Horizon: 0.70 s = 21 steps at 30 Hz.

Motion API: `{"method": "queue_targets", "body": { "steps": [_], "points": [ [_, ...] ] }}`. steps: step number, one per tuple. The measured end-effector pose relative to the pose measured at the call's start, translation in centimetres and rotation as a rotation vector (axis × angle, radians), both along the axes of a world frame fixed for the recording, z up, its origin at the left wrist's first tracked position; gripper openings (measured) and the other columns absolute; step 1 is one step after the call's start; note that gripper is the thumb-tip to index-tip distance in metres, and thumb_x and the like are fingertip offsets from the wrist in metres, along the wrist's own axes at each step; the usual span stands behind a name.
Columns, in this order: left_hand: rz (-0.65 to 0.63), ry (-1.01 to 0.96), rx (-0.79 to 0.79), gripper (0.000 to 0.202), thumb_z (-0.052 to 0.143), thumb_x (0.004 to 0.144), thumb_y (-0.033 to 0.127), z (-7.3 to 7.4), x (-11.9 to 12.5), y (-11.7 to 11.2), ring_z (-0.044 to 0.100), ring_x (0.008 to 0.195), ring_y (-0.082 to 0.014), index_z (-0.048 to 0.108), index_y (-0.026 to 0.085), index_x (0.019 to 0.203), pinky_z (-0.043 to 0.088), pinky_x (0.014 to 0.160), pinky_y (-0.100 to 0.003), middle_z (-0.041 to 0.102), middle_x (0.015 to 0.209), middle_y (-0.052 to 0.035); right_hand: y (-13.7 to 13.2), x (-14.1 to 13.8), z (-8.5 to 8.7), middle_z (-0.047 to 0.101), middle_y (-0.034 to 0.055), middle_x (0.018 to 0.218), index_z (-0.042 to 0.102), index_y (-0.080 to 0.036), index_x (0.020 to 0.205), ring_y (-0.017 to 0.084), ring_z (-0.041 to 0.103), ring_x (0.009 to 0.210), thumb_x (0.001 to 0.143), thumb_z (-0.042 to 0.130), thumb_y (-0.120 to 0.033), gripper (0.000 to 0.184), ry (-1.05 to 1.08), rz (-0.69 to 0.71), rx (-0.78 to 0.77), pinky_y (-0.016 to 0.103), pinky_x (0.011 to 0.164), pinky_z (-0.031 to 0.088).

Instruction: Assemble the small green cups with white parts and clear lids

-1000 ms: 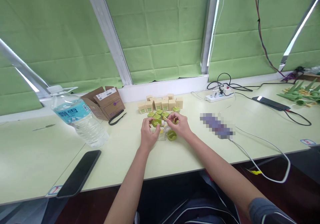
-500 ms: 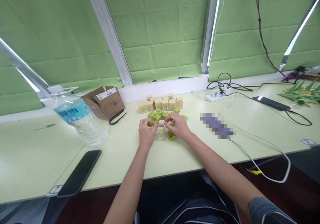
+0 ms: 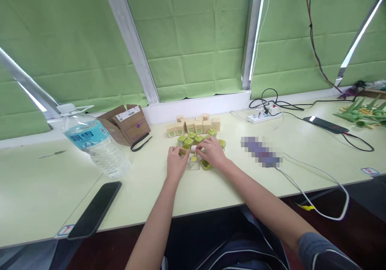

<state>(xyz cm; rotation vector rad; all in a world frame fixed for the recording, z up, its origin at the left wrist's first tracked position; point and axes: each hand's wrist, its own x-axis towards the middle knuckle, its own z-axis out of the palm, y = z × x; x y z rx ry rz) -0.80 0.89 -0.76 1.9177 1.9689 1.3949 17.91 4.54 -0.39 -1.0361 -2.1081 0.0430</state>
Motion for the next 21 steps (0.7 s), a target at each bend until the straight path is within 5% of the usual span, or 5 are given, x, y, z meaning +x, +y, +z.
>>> {"method": "queue_targets", "body": {
  "steps": [21],
  "points": [
    [0.03, 0.188, -0.208, 0.011, 0.069, 0.086, 0.033, -0.4, -0.2, -0.1, 0.064, 0.09, -0.026, 0.065, 0.023, 0.082, 0.051, 0.085, -0.04, 0.06, 0.092, -0.0067, 1.0, 3.3, 0.7, 0.076, 0.0047, 0.093, 0.074, -0.023, 0.09, 0.026, 0.057, 0.096, 0.093, 0.062, -0.026, 0.013, 0.209, -0.14, -0.082, 0.038, 0.089, 0.041]
  ]
}}
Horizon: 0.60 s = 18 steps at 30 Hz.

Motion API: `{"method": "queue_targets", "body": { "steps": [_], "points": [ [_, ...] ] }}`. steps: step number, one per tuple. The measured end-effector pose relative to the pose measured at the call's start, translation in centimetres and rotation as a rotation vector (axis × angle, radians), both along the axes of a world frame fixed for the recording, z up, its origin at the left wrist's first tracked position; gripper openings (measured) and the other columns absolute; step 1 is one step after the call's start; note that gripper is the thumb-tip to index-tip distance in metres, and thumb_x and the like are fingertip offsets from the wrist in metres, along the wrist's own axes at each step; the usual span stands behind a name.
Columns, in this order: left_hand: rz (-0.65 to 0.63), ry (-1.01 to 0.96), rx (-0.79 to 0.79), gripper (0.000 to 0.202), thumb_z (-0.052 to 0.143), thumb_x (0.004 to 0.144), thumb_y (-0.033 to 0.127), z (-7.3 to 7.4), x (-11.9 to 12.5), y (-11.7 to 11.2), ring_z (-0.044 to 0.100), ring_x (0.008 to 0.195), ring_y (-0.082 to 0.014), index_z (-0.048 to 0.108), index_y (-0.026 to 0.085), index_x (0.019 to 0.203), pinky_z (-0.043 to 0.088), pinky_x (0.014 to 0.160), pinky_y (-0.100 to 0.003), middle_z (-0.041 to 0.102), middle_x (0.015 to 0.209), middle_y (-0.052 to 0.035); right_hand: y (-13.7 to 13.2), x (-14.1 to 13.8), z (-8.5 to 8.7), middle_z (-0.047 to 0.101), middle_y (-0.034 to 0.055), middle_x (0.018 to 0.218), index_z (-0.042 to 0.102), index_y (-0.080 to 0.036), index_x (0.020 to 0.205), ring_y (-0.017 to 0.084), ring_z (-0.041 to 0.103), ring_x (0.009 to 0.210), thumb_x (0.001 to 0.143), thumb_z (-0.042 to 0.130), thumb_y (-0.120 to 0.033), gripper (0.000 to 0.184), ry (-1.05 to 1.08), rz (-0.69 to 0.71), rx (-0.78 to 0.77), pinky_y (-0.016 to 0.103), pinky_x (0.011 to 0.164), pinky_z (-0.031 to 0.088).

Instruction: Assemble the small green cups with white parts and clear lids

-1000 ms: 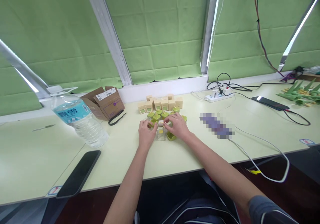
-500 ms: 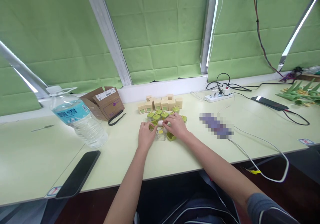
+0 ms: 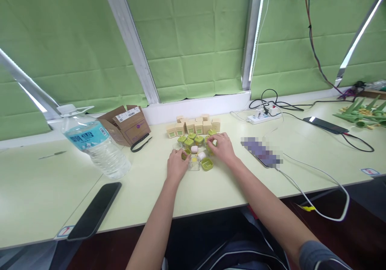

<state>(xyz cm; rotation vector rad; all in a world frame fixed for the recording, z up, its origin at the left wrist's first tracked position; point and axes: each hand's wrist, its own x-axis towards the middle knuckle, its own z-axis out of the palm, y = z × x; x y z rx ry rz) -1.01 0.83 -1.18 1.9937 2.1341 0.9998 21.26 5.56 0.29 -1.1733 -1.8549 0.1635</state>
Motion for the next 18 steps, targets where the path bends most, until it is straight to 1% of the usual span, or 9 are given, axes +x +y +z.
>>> {"method": "queue_targets", "body": {
  "steps": [6, 9, 12, 15, 18],
  "points": [
    [0.002, 0.027, -0.002, 0.01, 0.069, 0.085, 0.031, -0.23, -0.01, 0.11, 0.063, 0.092, -0.0261, 0.066, 0.023, 0.08, 0.05, 0.086, -0.039, 0.062, 0.093, -0.0074, 0.53, 1.04, 0.03, 0.076, 0.006, 0.099, 0.074, -0.022, 0.096, 0.025, 0.056, 0.096, 0.092, 0.059, -0.025, 0.016, -0.059, -0.069, -0.039, 0.037, 0.088, 0.04],
    [0.0, 0.061, -0.009, 0.01, 0.069, 0.085, 0.032, -0.47, -0.09, 0.23, 0.062, 0.097, -0.0275, 0.066, 0.023, 0.08, 0.049, 0.087, -0.039, 0.063, 0.094, -0.0084, 0.48, 1.07, -0.09, 0.076, 0.0062, 0.096, 0.075, -0.023, 0.093, 0.026, 0.055, 0.094, 0.091, 0.061, -0.025, 0.014, -0.096, -0.089, -0.045, 0.038, 0.085, 0.04],
    [-0.009, 0.074, -0.001, 0.011, 0.069, 0.085, 0.033, -0.73, -0.2, 0.35, 0.062, 0.097, -0.0275, 0.067, 0.023, 0.08, 0.049, 0.087, -0.039, 0.064, 0.095, -0.0094, 0.25, 0.89, -0.19, 0.076, 0.0073, 0.092, 0.075, -0.023, 0.088, 0.027, 0.054, 0.093, 0.09, 0.062, -0.026, 0.014, -0.126, -0.122, -0.041, 0.038, 0.08, 0.038],
    [-0.014, 0.055, 0.01, 0.012, 0.068, 0.085, 0.035, -0.82, -0.27, 0.43, 0.062, 0.097, -0.0275, 0.069, 0.023, 0.084, 0.049, 0.086, -0.039, 0.065, 0.094, -0.0095, -0.02, 0.76, -0.1, 0.076, 0.0084, 0.091, 0.075, -0.023, 0.086, 0.029, 0.054, 0.095, 0.091, 0.063, -0.028, 0.014, -0.174, -0.142, -0.059, 0.038, 0.077, 0.036],
    [-0.027, 0.008, 0.014, 0.016, 0.063, 0.09, 0.038, -0.67, -0.29, 0.45, 0.063, 0.093, -0.0259, 0.069, 0.023, 0.088, 0.05, 0.087, -0.039, 0.065, 0.093, -0.0085, -0.2, 0.74, 0.13, 0.075, 0.0086, 0.092, 0.075, -0.024, 0.086, 0.03, 0.054, 0.097, 0.091, 0.062, -0.028, 0.015, -0.207, -0.14, -0.083, 0.038, 0.077, 0.035]
  ]
}}
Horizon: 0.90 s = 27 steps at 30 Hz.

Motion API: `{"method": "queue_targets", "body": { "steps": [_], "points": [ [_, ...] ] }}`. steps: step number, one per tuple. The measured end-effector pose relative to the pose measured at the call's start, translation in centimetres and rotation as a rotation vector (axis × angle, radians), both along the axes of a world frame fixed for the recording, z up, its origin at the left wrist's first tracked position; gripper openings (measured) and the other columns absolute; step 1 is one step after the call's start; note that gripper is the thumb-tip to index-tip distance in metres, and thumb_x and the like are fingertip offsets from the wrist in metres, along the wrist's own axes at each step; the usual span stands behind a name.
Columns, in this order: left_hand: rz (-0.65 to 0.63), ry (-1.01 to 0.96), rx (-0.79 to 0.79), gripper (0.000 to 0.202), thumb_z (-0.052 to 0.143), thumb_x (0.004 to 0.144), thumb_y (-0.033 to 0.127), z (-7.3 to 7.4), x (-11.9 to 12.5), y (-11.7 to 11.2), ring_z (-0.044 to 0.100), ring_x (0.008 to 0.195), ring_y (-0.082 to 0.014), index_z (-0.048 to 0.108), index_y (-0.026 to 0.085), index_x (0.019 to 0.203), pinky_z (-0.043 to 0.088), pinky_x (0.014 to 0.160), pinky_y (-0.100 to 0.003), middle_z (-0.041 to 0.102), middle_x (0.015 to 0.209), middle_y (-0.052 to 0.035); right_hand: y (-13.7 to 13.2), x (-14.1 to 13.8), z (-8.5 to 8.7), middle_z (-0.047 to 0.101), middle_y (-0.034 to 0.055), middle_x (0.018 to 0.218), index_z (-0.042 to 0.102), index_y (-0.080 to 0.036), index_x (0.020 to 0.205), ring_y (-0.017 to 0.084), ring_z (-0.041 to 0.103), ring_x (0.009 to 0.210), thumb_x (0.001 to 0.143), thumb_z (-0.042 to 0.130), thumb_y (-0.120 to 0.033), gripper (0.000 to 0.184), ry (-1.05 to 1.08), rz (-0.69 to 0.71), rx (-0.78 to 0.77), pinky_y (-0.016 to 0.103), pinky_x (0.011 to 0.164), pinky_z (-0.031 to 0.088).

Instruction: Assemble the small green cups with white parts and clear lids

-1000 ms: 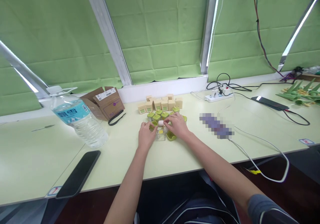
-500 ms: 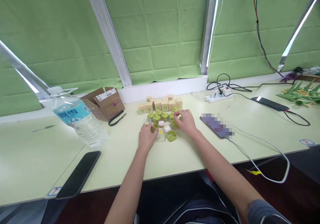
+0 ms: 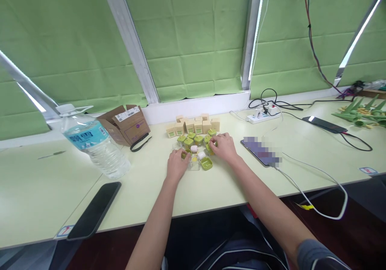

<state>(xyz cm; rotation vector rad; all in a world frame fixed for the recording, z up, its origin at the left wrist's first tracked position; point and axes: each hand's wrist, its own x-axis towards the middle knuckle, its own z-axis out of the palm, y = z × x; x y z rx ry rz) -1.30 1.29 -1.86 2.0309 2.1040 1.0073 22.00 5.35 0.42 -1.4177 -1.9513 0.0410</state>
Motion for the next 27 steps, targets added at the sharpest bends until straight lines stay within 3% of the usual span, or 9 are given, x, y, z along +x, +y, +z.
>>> {"method": "queue_targets", "body": {
  "steps": [7, 19, 27],
  "points": [
    [-0.017, -0.082, 0.052, 0.016, 0.052, 0.094, 0.03, 0.5, 0.1, -0.1, 0.065, 0.094, -0.0254, 0.066, 0.024, 0.089, 0.05, 0.09, -0.041, 0.064, 0.096, -0.0082, -0.1, -0.1, 0.3, 0.076, 0.0084, 0.095, 0.073, -0.023, 0.085, 0.031, 0.054, 0.1, 0.092, 0.061, -0.028, 0.015, -0.004, 0.017, -0.024, 0.039, 0.079, 0.035],
    [-0.08, -0.183, 0.313, 0.018, 0.048, 0.095, 0.028, 2.1, 0.3, -0.3, 0.062, 0.094, -0.0232, 0.064, 0.022, 0.09, 0.049, 0.091, -0.039, 0.066, 0.094, -0.0061, 0.1, -0.2, 0.4, 0.073, 0.0075, 0.1, 0.069, -0.021, 0.092, 0.029, 0.053, 0.103, 0.094, 0.058, -0.025, 0.012, 0.124, 0.093, -0.023, 0.039, 0.089, 0.04],
    [-0.277, -0.085, 0.334, 0.017, 0.05, 0.096, 0.028, 4.2, 2.8, 0.8, 0.063, 0.098, -0.0245, 0.065, 0.021, 0.096, 0.048, 0.092, -0.041, 0.071, 0.098, -0.007, 0.4, -0.7, 0.2, 0.069, 0.0076, 0.095, 0.065, -0.022, 0.088, 0.028, 0.055, 0.098, 0.094, 0.058, -0.023, 0.009, 0.235, 0.202, 0.102, 0.04, 0.091, 0.043]
  ]
}}
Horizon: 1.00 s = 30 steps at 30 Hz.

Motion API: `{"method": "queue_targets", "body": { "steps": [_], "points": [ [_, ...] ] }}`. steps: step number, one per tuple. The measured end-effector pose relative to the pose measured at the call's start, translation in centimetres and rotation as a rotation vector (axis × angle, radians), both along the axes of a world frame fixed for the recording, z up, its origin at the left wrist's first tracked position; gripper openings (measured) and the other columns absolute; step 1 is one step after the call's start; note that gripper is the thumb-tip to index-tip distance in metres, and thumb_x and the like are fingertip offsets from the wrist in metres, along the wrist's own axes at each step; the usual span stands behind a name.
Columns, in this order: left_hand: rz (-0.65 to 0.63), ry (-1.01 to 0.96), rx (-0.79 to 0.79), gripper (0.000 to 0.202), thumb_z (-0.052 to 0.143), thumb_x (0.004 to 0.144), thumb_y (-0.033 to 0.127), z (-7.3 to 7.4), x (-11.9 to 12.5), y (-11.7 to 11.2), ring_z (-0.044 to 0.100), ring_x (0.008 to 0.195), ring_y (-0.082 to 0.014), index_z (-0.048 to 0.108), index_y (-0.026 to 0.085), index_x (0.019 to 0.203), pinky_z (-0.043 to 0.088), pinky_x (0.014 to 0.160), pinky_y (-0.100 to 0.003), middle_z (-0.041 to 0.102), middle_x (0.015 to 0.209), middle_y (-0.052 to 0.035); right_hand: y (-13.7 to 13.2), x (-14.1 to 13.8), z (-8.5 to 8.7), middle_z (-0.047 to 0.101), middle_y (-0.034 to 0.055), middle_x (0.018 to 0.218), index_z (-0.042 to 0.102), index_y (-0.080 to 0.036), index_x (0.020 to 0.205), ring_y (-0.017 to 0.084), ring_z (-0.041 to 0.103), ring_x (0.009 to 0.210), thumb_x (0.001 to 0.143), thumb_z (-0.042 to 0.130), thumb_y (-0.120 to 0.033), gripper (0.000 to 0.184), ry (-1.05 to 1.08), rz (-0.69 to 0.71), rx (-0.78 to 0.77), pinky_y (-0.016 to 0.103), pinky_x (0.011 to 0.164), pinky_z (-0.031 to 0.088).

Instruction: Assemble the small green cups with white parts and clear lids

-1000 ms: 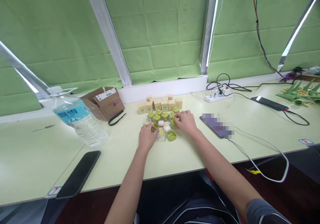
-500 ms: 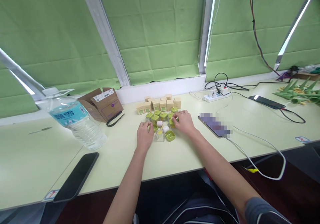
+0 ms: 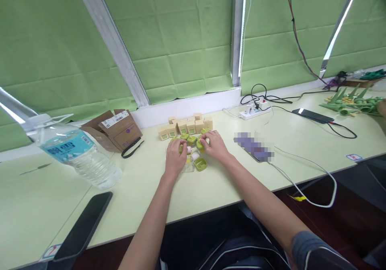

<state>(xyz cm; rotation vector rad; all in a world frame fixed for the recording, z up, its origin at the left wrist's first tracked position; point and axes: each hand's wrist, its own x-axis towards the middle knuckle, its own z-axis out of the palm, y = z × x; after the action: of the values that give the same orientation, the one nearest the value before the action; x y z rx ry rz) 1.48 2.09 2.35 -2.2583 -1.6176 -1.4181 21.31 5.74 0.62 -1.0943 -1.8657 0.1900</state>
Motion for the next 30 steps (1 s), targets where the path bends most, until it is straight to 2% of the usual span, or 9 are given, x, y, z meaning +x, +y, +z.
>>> {"method": "queue_targets", "body": {
  "steps": [4, 7, 13, 16, 19, 24, 30],
  "points": [
    [-0.12, -0.016, -0.071, 0.019, 0.052, 0.096, 0.03, 0.8, 1.3, 0.8, 0.066, 0.101, -0.0233, 0.066, 0.021, 0.106, 0.049, 0.093, -0.04, 0.072, 0.104, -0.0068, -0.1, -0.2, 0.0, 0.068, 0.0079, 0.094, 0.063, -0.022, 0.087, 0.027, 0.056, 0.096, 0.095, 0.057, -0.024, 0.01, 0.041, 0.047, 0.059, 0.041, 0.09, 0.044],
    [-0.197, -0.054, -0.107, 0.023, 0.053, 0.097, 0.035, 0.8, 1.5, 1.1, 0.068, 0.102, -0.0223, 0.066, 0.022, 0.109, 0.05, 0.094, -0.038, 0.074, 0.108, -0.0062, -0.1, -0.3, -0.1, 0.067, 0.0076, 0.091, 0.061, -0.022, 0.086, 0.027, 0.057, 0.093, 0.096, 0.056, -0.026, 0.012, 0.071, 0.08, 0.089, 0.041, 0.087, 0.045],
    [-0.221, -0.311, -0.218, 0.033, 0.057, 0.095, 0.046, -0.3, -0.6, 0.2, 0.07, 0.102, -0.0225, 0.067, 0.022, 0.115, 0.051, 0.085, -0.034, 0.076, 0.109, -0.0074, -0.4, -0.6, -0.1, 0.064, 0.0057, 0.087, 0.058, -0.023, 0.085, 0.024, 0.058, 0.088, 0.098, 0.054, -0.029, 0.015, 0.101, 0.152, 0.072, 0.038, 0.081, 0.046],
    [-0.205, -0.381, -0.212, 0.035, 0.058, 0.095, 0.048, -0.5, -1.5, -0.6, 0.07, 0.104, -0.023, 0.067, 0.021, 0.114, 0.05, 0.085, -0.034, 0.075, 0.108, -0.0077, -0.7, -0.9, -0.1, 0.064, 0.0056, 0.086, 0.059, -0.022, 0.085, 0.023, 0.059, 0.085, 0.099, 0.054, -0.031, 0.017, 0.147, 0.186, 0.079, 0.037, 0.077, 0.047],
    [-0.198, -0.35, -0.185, 0.035, 0.057, 0.095, 0.048, -0.4, -1.3, -1.2, 0.068, 0.106, -0.0231, 0.068, 0.021, 0.115, 0.049, 0.086, -0.034, 0.075, 0.111, -0.0079, -1.1, -1.2, 0.0, 0.064, 0.0054, 0.085, 0.06, -0.022, 0.085, 0.022, 0.059, 0.083, 0.099, 0.054, -0.034, 0.02, 0.203, 0.229, 0.085, 0.036, 0.074, 0.047],
    [-0.26, -0.227, -0.174, 0.039, 0.064, 0.092, 0.047, -0.5, -0.1, -2.1, 0.065, 0.108, -0.0229, 0.065, 0.023, 0.123, 0.05, 0.091, -0.036, 0.071, 0.119, -0.008, -1.6, -1.7, 0.0, 0.063, 0.0053, 0.084, 0.061, -0.022, 0.085, 0.021, 0.058, 0.078, 0.099, 0.054, -0.04, 0.024, 0.257, 0.27, 0.11, 0.035, 0.071, 0.048],
    [-0.273, -0.16, -0.173, 0.043, 0.068, 0.09, 0.046, -0.7, 0.5, -2.4, 0.064, 0.113, -0.0251, 0.063, 0.024, 0.128, 0.051, 0.096, -0.04, 0.068, 0.127, -0.0102, -2.0, -2.0, 0.3, 0.065, 0.0055, 0.085, 0.061, -0.022, 0.086, 0.02, 0.059, 0.079, 0.101, 0.052, -0.043, 0.027, 0.293, 0.307, 0.124, 0.035, 0.072, 0.049]
  ]
}}
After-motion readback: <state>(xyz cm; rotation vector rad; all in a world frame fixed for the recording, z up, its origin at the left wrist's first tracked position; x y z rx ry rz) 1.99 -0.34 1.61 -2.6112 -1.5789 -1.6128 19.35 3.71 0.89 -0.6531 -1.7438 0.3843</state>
